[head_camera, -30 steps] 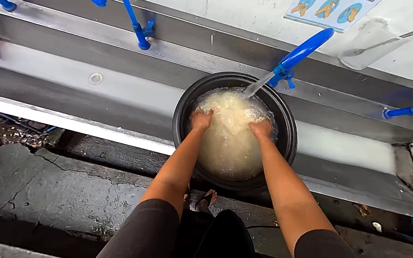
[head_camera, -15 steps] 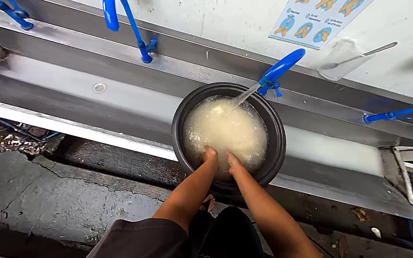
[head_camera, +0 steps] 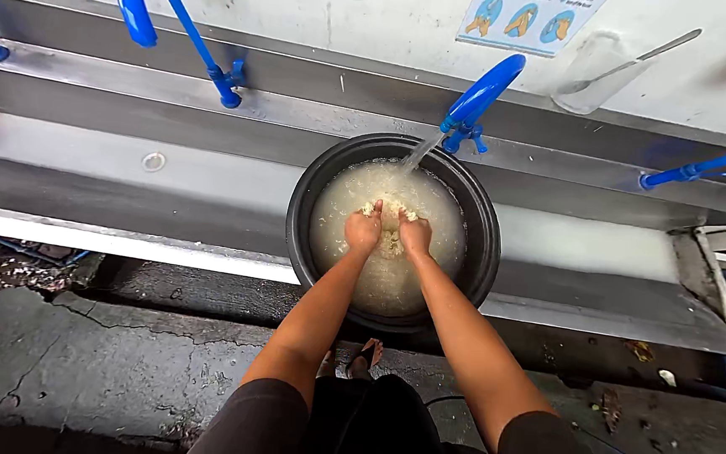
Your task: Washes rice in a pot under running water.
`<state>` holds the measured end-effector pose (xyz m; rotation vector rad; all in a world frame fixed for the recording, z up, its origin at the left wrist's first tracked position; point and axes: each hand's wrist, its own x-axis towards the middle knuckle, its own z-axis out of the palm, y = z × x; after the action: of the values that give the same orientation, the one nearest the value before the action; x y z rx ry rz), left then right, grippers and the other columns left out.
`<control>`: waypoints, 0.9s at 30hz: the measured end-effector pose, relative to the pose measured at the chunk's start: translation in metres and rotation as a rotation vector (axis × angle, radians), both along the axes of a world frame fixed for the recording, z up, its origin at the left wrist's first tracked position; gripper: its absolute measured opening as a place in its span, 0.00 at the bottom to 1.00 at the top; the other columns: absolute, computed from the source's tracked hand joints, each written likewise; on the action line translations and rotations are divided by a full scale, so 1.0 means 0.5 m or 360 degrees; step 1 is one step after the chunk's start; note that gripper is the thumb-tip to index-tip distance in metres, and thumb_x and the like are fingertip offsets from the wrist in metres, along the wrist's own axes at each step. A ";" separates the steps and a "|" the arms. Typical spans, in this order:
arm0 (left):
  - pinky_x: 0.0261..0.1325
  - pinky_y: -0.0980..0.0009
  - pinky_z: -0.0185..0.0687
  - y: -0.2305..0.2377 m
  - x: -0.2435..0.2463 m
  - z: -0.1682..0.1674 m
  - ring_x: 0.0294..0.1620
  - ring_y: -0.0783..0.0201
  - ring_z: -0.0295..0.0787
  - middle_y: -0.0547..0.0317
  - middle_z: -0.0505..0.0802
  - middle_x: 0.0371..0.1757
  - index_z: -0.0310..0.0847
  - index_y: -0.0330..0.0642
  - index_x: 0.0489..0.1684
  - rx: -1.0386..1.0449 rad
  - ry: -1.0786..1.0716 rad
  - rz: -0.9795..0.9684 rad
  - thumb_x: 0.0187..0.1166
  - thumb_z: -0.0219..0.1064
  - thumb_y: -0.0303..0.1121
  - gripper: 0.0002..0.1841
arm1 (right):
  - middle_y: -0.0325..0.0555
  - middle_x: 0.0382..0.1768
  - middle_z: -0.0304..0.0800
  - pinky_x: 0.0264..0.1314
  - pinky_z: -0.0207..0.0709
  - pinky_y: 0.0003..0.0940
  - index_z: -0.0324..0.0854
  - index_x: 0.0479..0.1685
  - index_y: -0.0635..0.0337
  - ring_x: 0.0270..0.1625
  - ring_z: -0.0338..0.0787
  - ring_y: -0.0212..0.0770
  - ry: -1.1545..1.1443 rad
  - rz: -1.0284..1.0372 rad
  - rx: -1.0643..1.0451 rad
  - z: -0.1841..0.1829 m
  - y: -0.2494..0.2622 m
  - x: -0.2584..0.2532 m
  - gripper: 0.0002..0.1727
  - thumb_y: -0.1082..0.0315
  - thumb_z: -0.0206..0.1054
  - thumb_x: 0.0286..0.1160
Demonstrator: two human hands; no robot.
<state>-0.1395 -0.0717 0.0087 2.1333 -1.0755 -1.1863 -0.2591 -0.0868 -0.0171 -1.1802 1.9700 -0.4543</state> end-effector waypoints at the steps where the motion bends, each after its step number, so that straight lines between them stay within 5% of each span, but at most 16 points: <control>1: 0.65 0.34 0.78 -0.012 0.018 0.006 0.63 0.33 0.88 0.29 0.92 0.54 0.89 0.28 0.49 -0.0003 -0.0092 -0.0008 0.88 0.57 0.59 0.34 | 0.73 0.58 0.88 0.68 0.75 0.68 0.86 0.51 0.73 0.66 0.86 0.70 0.0129 0.0022 -0.0008 0.000 -0.012 -0.016 0.35 0.41 0.58 0.88; 4: 0.80 0.35 0.67 -0.036 0.078 -0.037 0.79 0.31 0.74 0.28 0.83 0.73 0.87 0.28 0.58 -0.0148 -0.0294 0.0054 0.80 0.71 0.54 0.30 | 0.74 0.62 0.86 0.70 0.74 0.70 0.87 0.54 0.71 0.70 0.84 0.71 0.0338 -0.0010 -0.0198 -0.042 -0.044 -0.084 0.25 0.53 0.73 0.76; 8: 0.90 0.39 0.54 -0.056 0.115 -0.090 0.91 0.35 0.58 0.30 0.67 0.88 0.67 0.32 0.85 0.0037 -0.0099 0.0245 0.85 0.63 0.58 0.40 | 0.69 0.81 0.71 0.83 0.66 0.61 0.65 0.85 0.67 0.83 0.73 0.65 0.0116 -0.0301 -0.0169 -0.100 -0.061 -0.142 0.46 0.55 0.81 0.68; 10: 0.87 0.38 0.59 -0.057 0.098 -0.110 0.88 0.35 0.64 0.27 0.72 0.84 0.65 0.30 0.85 0.0104 0.0165 0.0535 0.85 0.61 0.61 0.43 | 0.70 0.80 0.73 0.84 0.67 0.58 0.56 0.90 0.66 0.83 0.74 0.63 -0.0276 -0.0645 -0.0157 -0.105 -0.050 -0.123 0.51 0.55 0.81 0.70; 12: 0.82 0.37 0.65 -0.055 0.076 -0.130 0.84 0.33 0.69 0.25 0.75 0.80 0.64 0.29 0.85 0.0163 0.0396 0.0734 0.84 0.60 0.64 0.45 | 0.70 0.79 0.73 0.83 0.67 0.57 0.59 0.87 0.71 0.82 0.74 0.61 -0.0582 -0.0886 -0.0115 -0.100 -0.038 -0.091 0.48 0.53 0.78 0.74; 17: 0.74 0.36 0.73 -0.031 0.019 -0.134 0.78 0.36 0.76 0.28 0.78 0.78 0.63 0.33 0.85 0.0196 0.0889 0.0777 0.77 0.61 0.71 0.50 | 0.66 0.77 0.76 0.78 0.74 0.55 0.63 0.84 0.69 0.77 0.79 0.56 -0.1064 -0.0823 -0.0049 -0.100 -0.009 -0.014 0.41 0.51 0.72 0.80; 21: 0.67 0.48 0.80 -0.016 -0.019 -0.126 0.68 0.45 0.82 0.35 0.83 0.71 0.60 0.36 0.86 0.0088 0.1164 0.0593 0.87 0.56 0.60 0.39 | 0.66 0.70 0.82 0.71 0.77 0.54 0.69 0.79 0.69 0.69 0.83 0.56 -0.0968 -0.0409 0.0159 -0.068 0.008 0.037 0.35 0.56 0.73 0.80; 25: 0.60 0.45 0.81 -0.027 -0.030 -0.079 0.59 0.46 0.85 0.37 0.87 0.63 0.72 0.39 0.78 -0.0191 0.0967 0.0477 0.89 0.63 0.44 0.24 | 0.60 0.67 0.84 0.64 0.83 0.52 0.68 0.80 0.61 0.63 0.87 0.51 -0.1076 -0.0274 -0.0114 -0.025 0.004 0.052 0.34 0.73 0.75 0.73; 27: 0.65 0.43 0.80 -0.053 -0.030 -0.065 0.59 0.44 0.87 0.34 0.89 0.58 0.77 0.32 0.70 -0.0315 0.0793 0.0489 0.90 0.62 0.37 0.19 | 0.60 0.62 0.86 0.59 0.84 0.52 0.72 0.75 0.62 0.58 0.88 0.51 -0.0967 -0.0201 -0.0165 -0.005 -0.003 0.046 0.28 0.68 0.73 0.77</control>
<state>-0.1546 -0.0980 -0.0240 1.6509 -0.5912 -1.3008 -0.2359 -0.0884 -0.0197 -0.8457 1.5040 -0.8753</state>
